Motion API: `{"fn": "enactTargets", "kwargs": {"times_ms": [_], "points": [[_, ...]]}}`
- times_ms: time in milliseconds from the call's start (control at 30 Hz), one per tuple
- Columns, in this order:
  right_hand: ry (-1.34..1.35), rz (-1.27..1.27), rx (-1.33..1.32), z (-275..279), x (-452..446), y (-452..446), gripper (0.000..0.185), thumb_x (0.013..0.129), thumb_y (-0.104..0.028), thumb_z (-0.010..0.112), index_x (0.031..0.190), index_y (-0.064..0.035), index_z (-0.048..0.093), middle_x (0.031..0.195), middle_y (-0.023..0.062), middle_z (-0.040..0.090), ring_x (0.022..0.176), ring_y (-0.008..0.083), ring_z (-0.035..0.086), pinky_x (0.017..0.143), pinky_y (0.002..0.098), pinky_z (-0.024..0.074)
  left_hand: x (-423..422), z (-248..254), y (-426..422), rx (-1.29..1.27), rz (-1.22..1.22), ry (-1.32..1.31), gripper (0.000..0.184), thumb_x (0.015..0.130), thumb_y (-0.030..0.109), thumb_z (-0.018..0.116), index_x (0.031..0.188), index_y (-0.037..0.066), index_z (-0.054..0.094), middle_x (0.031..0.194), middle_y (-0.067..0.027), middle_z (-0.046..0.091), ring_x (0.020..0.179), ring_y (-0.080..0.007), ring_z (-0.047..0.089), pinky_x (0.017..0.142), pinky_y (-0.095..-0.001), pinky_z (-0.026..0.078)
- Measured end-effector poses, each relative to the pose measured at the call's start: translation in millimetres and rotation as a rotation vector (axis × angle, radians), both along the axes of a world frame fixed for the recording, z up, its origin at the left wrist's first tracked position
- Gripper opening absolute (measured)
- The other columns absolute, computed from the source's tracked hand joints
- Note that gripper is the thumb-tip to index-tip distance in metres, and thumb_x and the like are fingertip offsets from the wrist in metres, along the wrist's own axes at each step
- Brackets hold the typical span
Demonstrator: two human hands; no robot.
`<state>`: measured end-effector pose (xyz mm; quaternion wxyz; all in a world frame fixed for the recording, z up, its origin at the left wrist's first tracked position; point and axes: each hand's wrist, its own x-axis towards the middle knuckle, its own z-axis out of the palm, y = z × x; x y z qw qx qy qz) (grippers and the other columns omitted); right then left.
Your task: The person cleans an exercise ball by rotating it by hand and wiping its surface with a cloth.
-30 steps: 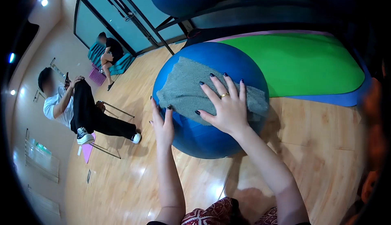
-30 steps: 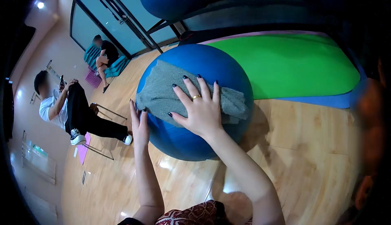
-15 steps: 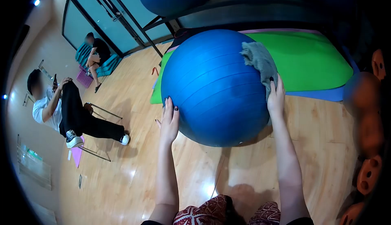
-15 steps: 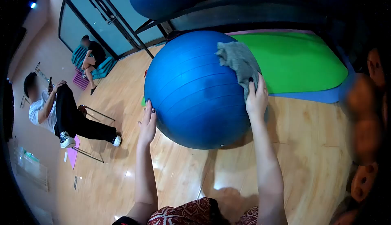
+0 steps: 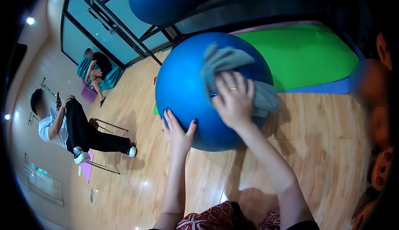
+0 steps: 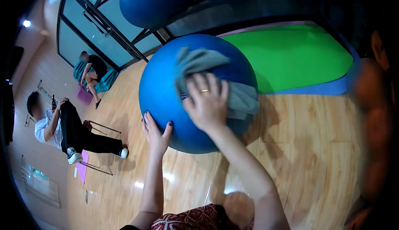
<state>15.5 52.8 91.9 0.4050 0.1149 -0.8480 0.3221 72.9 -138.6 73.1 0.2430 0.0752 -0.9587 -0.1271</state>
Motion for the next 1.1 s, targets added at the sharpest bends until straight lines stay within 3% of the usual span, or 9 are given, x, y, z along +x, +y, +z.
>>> {"fn": "enactTargets", "kwargs": {"times_ms": [267, 400, 433, 667, 767, 867, 933, 1000, 1100], "points": [[0.101, 0.097, -0.078, -31.5, -15.5, -1.0, 0.046, 0.076, -0.03, 0.058, 0.12, -0.0186, 0.053, 0.127, 0.0061, 0.049, 0.119, 0.0283, 0.041, 0.1, 0.0527, 0.0263, -19.2, -14.7, -48.2, 0.048, 0.032, 0.025, 0.084, 0.083, 0.038, 0.059, 0.14, -0.005, 0.015, 0.144, -0.0253, 0.022, 0.136, -0.0325, 0.017, 0.111, -0.0416, 0.008], [0.133, 0.202, -0.226, -60.6, -29.2, 33.9, 0.04, 0.079, -0.024, 0.058, 0.116, -0.0118, 0.055, 0.12, 0.0108, 0.053, 0.109, 0.0299, 0.05, 0.092, 0.0419, 0.0397, -24.4, -12.4, -48.7, 0.12, 0.02, 0.037, 0.082, 0.085, 0.038, 0.057, 0.14, -0.005, 0.015, 0.144, -0.0246, 0.022, 0.136, -0.033, 0.017, 0.11, -0.0416, 0.007], [-0.131, 0.21, -0.174, -64.4, -25.1, 44.8, 0.035, 0.08, -0.022, 0.058, 0.113, -0.0079, 0.056, 0.109, 0.014, 0.058, 0.098, 0.0294, 0.055, 0.084, 0.0378, 0.0452, -25.9, -13.5, -46.7, 0.132, 0.016, 0.057, 0.081, 0.085, 0.038, 0.056, 0.14, -0.005, 0.015, 0.144, -0.0244, 0.022, 0.135, -0.0335, 0.017, 0.11, -0.0418, 0.008], [-0.361, 0.047, -0.853, -127.6, -61.5, 43.4, 0.031, 0.081, -0.023, 0.057, 0.103, -0.0014, 0.059, 0.098, 0.0158, 0.059, 0.091, 0.0294, 0.056, 0.079, 0.0394, 0.0456, -30.9, -10.6, -22.1, 0.17, 0.039, 0.104, 0.077, 0.088, 0.038, 0.053, 0.14, -0.003, 0.015, 0.145, -0.0226, 0.022, 0.136, -0.0345, 0.015, 0.11, -0.0434, 0.008], [-0.282, 0.014, -0.723, -107.7, -42.7, 31.6, 0.03, 0.08, -0.022, 0.056, 0.101, -0.0002, 0.06, 0.098, 0.0161, 0.059, 0.09, 0.0296, 0.056, 0.078, 0.0394, 0.0454, -33.8, -10.3, -25.8, 0.3, 0.085, 0.086, 0.074, 0.089, 0.039, 0.05, 0.141, -0.001, 0.015, 0.145, -0.0216, 0.022, 0.136, -0.0334, 0.016, 0.11, -0.0428, 0.011], [-0.349, 0.085, -0.245, -60.2, -31.1, 17.1, 0.03, 0.076, -0.021, 0.057, 0.098, -0.0002, 0.061, 0.101, 0.0167, 0.058, 0.092, 0.0328, 0.053, 0.081, 0.0444, 0.0421, -34.7, -8.2, -40.6, 0.557, 0.071, 0.071, 0.073, 0.091, 0.041, 0.048, 0.142, 0.0, 0.015, 0.146, -0.0208, 0.021, 0.135, -0.0323, 0.017, 0.11, -0.0419, 0.014], [0.097, 0.131, -0.376, -53.8, -36.9, -10.3, 0.035, 0.074, -0.023, 0.06, 0.103, -0.0035, 0.06, 0.123, 0.0138, 0.049, 0.118, 0.0367, 0.039, 0.096, 0.0488, 0.031, -28.4, -3.3, -48.0, 0.583, 0.121, 0.036, 0.076, 0.091, 0.043, 0.046, 0.143, 0.001, 0.01, 0.148, -0.0189, 0.017, 0.136, -0.0297, 0.018, 0.109, -0.0399, 0.016], [0.116, 0.158, -0.39, -60.9, -48.1, -40.0, 0.036, 0.075, -0.027, 0.061, 0.105, -0.0059, 0.061, 0.122, 0.0111, 0.05, 0.121, 0.0345, 0.036, 0.098, 0.0528, 0.0272, -15.4, 0.0, -43.2, 0.873, 0.105, -0.006, 0.077, 0.092, 0.045, 0.044, 0.144, 0.005, 0.004, 0.149, -0.0164, 0.013, 0.137, -0.0278, 0.016, 0.11, -0.0386, 0.014], [0.037, 0.212, -0.281, -44.2, -43.3, -36.2, 0.036, 0.078, -0.03, 0.058, 0.107, -0.0098, 0.061, 0.122, 0.0084, 0.05, 0.122, 0.0322, 0.035, 0.1, 0.0584, 0.0218, 2.5, -27.4, -74.6, 0.899, 0.22, -0.05, 0.072, 0.089, 0.057, 0.036, 0.145, 0.018, 0.013, 0.151, -0.0045, 0.012, 0.139, -0.0231, 0.007, 0.109, -0.0428, 0.0]]}}
